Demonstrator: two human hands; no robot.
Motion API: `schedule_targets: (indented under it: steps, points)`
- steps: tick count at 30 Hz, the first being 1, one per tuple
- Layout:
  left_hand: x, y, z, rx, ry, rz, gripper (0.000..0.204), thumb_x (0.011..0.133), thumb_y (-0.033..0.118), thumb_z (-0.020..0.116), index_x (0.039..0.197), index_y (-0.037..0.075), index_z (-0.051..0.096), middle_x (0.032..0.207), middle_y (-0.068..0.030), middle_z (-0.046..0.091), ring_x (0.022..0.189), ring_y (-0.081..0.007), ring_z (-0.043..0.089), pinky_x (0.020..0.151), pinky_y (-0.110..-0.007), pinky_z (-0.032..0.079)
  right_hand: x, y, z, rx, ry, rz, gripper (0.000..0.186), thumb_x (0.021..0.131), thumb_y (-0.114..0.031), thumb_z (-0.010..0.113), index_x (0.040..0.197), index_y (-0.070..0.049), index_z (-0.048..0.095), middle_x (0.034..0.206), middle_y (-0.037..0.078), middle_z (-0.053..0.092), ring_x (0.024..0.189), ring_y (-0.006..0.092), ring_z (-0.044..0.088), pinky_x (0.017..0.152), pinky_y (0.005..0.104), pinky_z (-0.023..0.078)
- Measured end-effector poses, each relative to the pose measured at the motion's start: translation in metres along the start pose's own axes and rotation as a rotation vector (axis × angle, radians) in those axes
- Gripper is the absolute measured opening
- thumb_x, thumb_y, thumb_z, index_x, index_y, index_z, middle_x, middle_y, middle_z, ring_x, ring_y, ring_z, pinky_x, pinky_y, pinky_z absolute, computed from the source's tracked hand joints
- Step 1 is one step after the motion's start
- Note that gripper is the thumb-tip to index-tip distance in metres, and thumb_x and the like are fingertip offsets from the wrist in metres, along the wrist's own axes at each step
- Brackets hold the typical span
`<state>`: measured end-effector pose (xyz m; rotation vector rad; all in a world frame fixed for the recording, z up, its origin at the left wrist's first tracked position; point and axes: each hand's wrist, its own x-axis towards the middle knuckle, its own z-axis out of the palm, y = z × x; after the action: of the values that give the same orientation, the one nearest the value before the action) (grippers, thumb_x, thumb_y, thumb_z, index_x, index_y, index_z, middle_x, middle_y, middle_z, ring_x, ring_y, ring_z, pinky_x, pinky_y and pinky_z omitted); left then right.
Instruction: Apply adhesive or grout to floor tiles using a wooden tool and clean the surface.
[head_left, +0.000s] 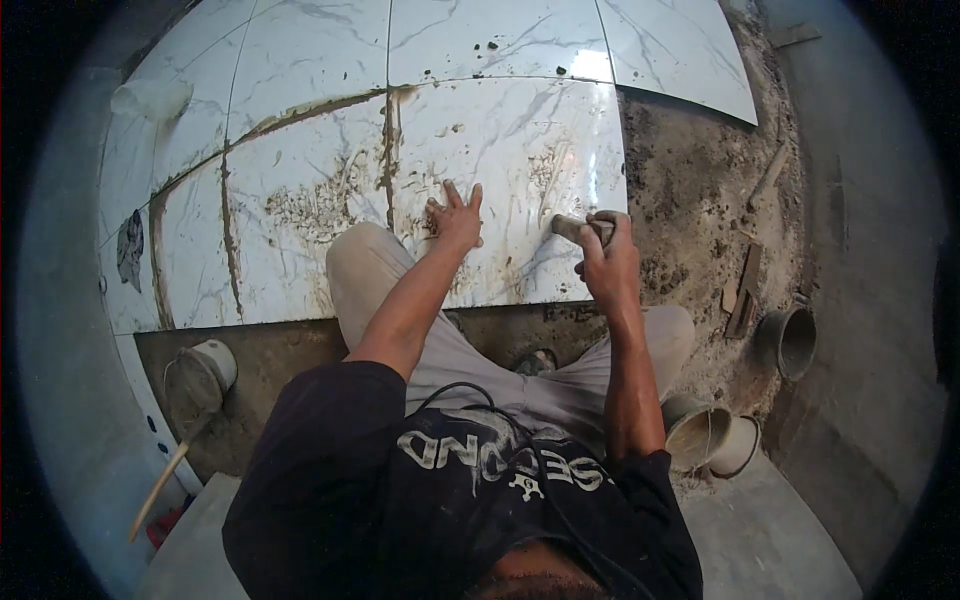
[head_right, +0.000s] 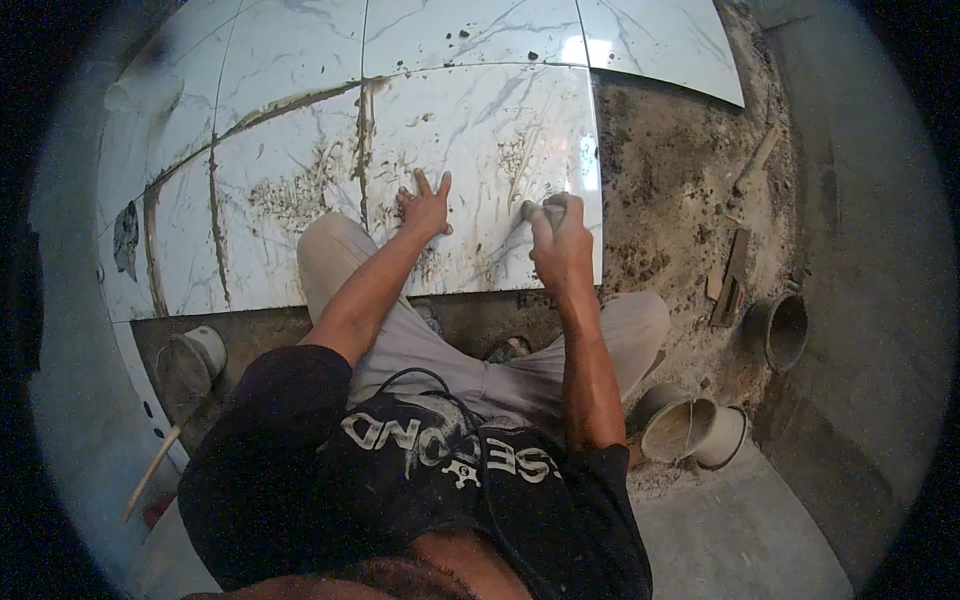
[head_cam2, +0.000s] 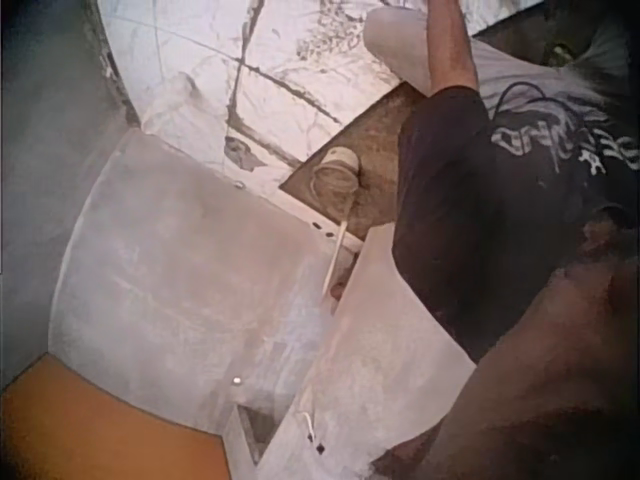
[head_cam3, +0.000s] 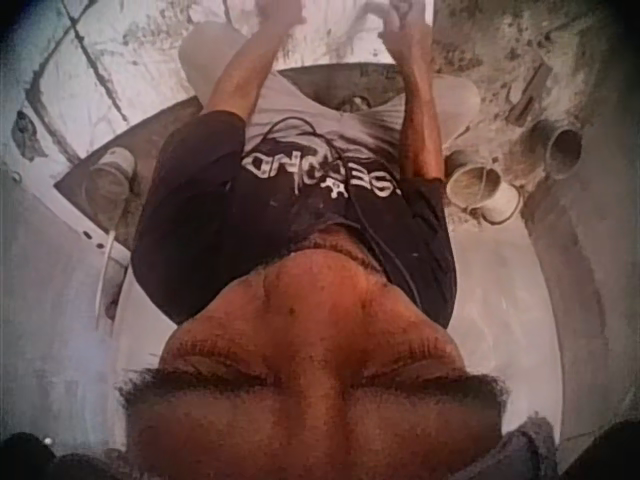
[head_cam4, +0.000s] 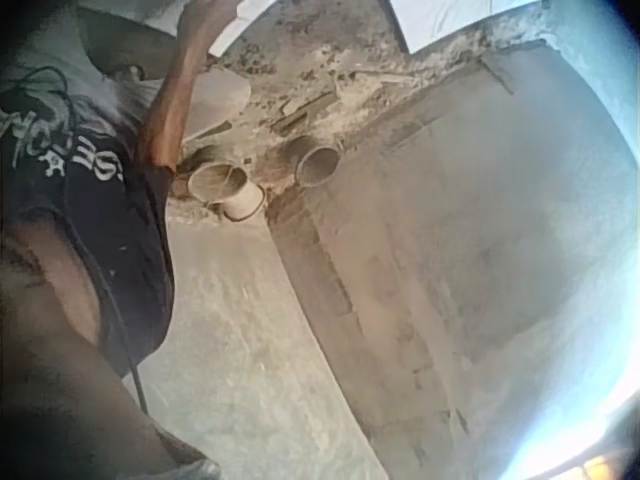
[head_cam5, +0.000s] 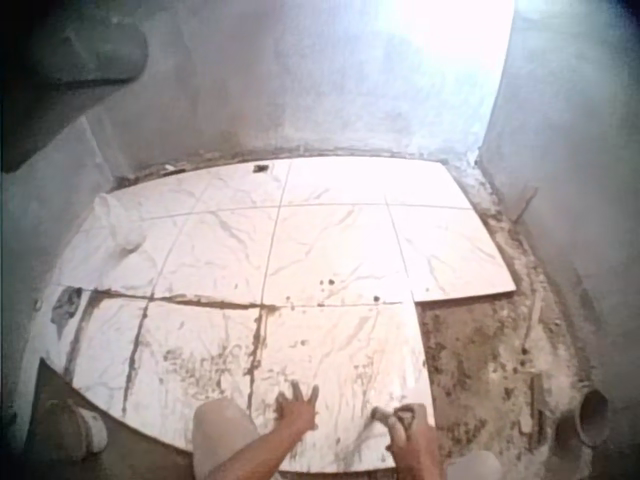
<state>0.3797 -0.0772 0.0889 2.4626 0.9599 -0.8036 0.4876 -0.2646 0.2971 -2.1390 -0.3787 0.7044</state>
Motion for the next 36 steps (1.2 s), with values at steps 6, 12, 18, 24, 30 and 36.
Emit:
schedule_targets:
  steps: [6,12,18,24,30,36]
  points:
    - [-0.001,-0.003,0.002,0.006,-0.011,-0.046,0.117,0.061,0.028,0.084,0.147,0.027,0.005,0.147,-0.0342,-0.004,0.127,-0.0617,0.018,0.102,-0.069,0.017,-0.019,0.013,0.003,-0.008,-0.050,0.037,0.027,0.091,-0.019,0.053,0.111,-0.001,0.047,0.086,0.022,0.064,0.064,0.0287,0.064,0.059,0.0370,0.049]
    - [-0.002,-0.002,-0.001,-0.001,-0.024,-0.019,0.115,0.062,0.027,0.083,0.147,0.026,0.006,0.147,-0.0347,-0.002,0.126,-0.0621,0.020,0.101,-0.069,0.018,-0.046,0.038,-0.004,-0.023,0.084,-0.112,0.024,0.091,-0.015,0.056,0.110,-0.001,0.049,0.083,0.012,0.060,0.053,0.0126,0.054,0.049,0.0292,0.045]
    - [0.001,0.003,0.002,0.031,-0.018,-0.023,0.114,0.063,0.028,0.083,0.148,0.028,0.007,0.148,-0.0327,-0.002,0.127,-0.0613,0.020,0.101,-0.067,0.021,-0.071,0.027,-0.012,0.039,-0.020,-0.018,0.027,0.090,-0.015,0.054,0.112,-0.001,0.047,0.090,0.027,0.062,0.084,0.0395,0.063,0.075,0.0421,0.048]
    - [-0.002,0.001,-0.003,0.078,-0.019,-0.035,0.114,0.064,0.032,0.082,0.147,0.031,0.004,0.149,-0.0304,-0.002,0.127,-0.0599,0.021,0.101,-0.065,0.023,-0.071,0.032,0.010,-0.112,-0.129,-0.054,0.029,0.089,-0.014,0.057,0.112,0.002,0.049,0.081,0.021,0.062,0.075,0.0320,0.063,0.068,0.0382,0.048]
    - [-0.005,0.004,-0.006,0.048,-0.037,-0.052,0.115,0.064,0.031,0.083,0.148,0.030,0.003,0.149,-0.0306,-0.003,0.128,-0.0596,0.019,0.103,-0.064,0.022,-0.061,0.031,-0.009,-0.061,-0.115,0.021,0.029,0.089,-0.015,0.056,0.110,0.002,0.045,0.090,0.029,0.060,0.088,0.0449,0.060,0.074,0.0440,0.047]
    - [-0.002,0.003,-0.001,0.033,-0.009,-0.019,0.117,0.062,0.030,0.084,0.148,0.028,0.004,0.147,-0.0336,-0.001,0.128,-0.0603,0.018,0.103,-0.065,0.021,-0.048,0.057,-0.037,-0.059,0.112,-0.068,0.026,0.090,-0.018,0.057,0.109,-0.001,0.050,0.078,0.014,0.061,0.066,0.0227,0.061,0.061,0.0337,0.047]
